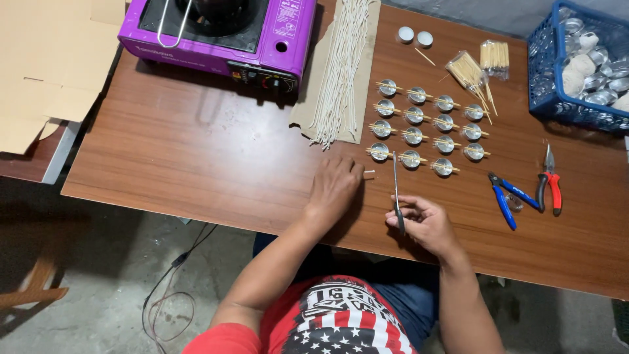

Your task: Preparing candle wicks by cutting string to length and attaching metal tabs using scissors and pliers

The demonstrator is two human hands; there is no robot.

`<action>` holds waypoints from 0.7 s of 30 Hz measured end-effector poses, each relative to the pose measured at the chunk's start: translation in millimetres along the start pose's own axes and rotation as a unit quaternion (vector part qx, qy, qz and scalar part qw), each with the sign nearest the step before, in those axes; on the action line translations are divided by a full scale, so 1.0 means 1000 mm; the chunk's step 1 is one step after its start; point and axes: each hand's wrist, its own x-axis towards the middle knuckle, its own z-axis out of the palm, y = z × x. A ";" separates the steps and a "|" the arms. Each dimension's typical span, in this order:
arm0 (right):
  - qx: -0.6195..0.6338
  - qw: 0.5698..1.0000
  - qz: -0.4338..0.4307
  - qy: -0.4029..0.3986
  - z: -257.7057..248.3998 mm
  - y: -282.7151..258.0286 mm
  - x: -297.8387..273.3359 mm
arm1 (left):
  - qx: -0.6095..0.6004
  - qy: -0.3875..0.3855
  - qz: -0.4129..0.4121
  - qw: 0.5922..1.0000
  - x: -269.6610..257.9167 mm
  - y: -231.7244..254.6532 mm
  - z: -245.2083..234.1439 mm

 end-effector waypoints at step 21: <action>0.108 0.993 0.041 -0.024 0.055 0.001 -0.011 | 0.046 0.024 -0.050 0.997 -0.036 -0.016 -0.007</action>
